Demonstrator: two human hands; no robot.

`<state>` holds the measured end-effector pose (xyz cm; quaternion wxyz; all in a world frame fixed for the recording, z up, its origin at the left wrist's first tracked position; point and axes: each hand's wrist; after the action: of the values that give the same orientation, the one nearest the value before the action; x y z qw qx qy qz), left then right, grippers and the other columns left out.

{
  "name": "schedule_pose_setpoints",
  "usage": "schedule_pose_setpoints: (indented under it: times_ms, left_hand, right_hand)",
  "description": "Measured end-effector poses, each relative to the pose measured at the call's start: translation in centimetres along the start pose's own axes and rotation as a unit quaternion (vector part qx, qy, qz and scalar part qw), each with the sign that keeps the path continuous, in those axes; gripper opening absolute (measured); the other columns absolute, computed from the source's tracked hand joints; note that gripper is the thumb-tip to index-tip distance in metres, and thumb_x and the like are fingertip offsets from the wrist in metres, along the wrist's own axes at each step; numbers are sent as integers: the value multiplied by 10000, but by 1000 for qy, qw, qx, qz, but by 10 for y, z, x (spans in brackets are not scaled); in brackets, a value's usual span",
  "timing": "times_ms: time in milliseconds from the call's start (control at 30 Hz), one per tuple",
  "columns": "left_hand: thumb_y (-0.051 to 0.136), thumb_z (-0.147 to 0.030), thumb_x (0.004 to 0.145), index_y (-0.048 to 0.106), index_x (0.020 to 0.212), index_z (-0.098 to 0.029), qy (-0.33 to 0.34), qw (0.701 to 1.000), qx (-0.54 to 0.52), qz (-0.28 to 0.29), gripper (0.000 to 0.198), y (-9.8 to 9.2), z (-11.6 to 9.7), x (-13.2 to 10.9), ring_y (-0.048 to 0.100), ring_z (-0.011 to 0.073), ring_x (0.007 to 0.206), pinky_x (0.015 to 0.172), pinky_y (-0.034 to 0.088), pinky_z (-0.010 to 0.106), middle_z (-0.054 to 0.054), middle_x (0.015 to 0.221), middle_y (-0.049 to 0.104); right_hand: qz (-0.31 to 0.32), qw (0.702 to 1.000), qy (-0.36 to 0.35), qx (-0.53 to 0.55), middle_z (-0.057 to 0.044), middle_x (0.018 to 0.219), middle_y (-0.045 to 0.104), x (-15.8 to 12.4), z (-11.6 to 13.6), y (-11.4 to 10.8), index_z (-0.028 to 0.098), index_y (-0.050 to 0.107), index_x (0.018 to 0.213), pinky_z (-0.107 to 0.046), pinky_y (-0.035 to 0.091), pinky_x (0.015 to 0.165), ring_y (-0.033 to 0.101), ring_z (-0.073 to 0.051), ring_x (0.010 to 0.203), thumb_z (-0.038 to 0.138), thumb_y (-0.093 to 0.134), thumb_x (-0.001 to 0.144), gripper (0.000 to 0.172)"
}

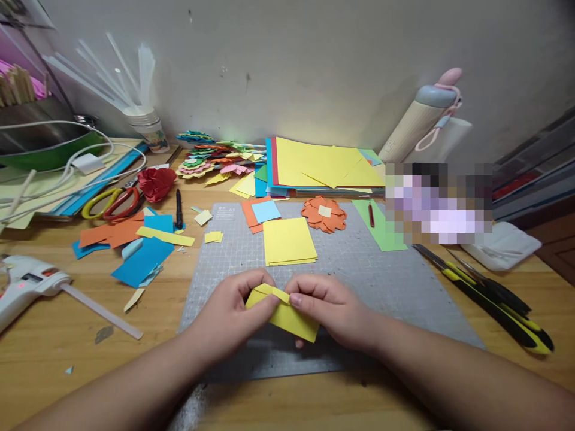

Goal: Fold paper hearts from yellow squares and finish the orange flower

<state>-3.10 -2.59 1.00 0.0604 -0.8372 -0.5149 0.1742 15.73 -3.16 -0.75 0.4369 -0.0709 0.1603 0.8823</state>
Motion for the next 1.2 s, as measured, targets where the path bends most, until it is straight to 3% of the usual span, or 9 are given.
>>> schedule_pose_setpoints:
  times_ms: [200,367,567,733,833,967,1200]
  left_hand:
    - [472,-298,779,514,657,-188,-12,999,-52,9,169,0,5,2,388,123,597,560,311,236,-52,588,415]
    - [464,-318,822,520,675,-190,11,1000,-9,27,204,0,5,0,411,129,624,583,327,244,-43,619,433]
    - [446,-378,882,542,746,-194,61,995,71,24,249,-1,4,-3,456,139,654,603,353,258,-25,670,489]
    - [466,-409,865,506,685,-186,46,996,76,15,289,1,4,-3,444,145,640,590,345,267,-23,646,461]
    - [483,-407,854,519,711,-183,35,998,51,-3,268,2,6,-1,453,149,669,614,354,269,-19,673,475]
    - [514,-410,824,507,673,-178,4,999,-33,-18,276,1,8,1,420,131,629,581,337,242,-32,635,443]
    - [526,-417,794,520,649,-173,-10,999,-52,14,284,0,7,1,415,130,614,584,335,249,-27,617,458]
  right_hand:
    - [3,978,-96,-186,25,677,472,0,4,-2,167,546,799,-204,366,531,423,-91,599,311,482,877,176]
    - [-14,951,-120,-286,27,664,500,-1,3,-3,166,549,786,-219,364,565,436,-93,599,282,456,899,187]
    - [-52,959,-88,-264,33,635,479,0,-1,-4,173,554,761,-217,350,545,423,-97,587,329,465,898,227]
    - [-96,969,-83,-212,23,670,512,2,1,-2,175,566,749,-226,361,578,444,-106,620,330,513,859,198]
    - [-95,976,-67,-184,25,649,490,3,2,-2,173,552,727,-221,345,552,421,-101,594,354,503,863,231]
    - [-84,977,-68,-186,5,720,547,3,3,-2,173,593,849,-223,364,562,461,-110,631,332,524,847,173]
    - [-96,957,-94,-259,9,698,576,1,2,-3,176,606,797,-231,384,588,492,-111,640,296,523,860,159]
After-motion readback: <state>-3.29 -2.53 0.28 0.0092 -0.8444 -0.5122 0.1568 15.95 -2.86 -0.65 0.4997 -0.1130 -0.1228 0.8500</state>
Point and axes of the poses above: each hand's wrist, its own x-axis towards the middle knuckle, its own y-axis out of the palm, z = x × y
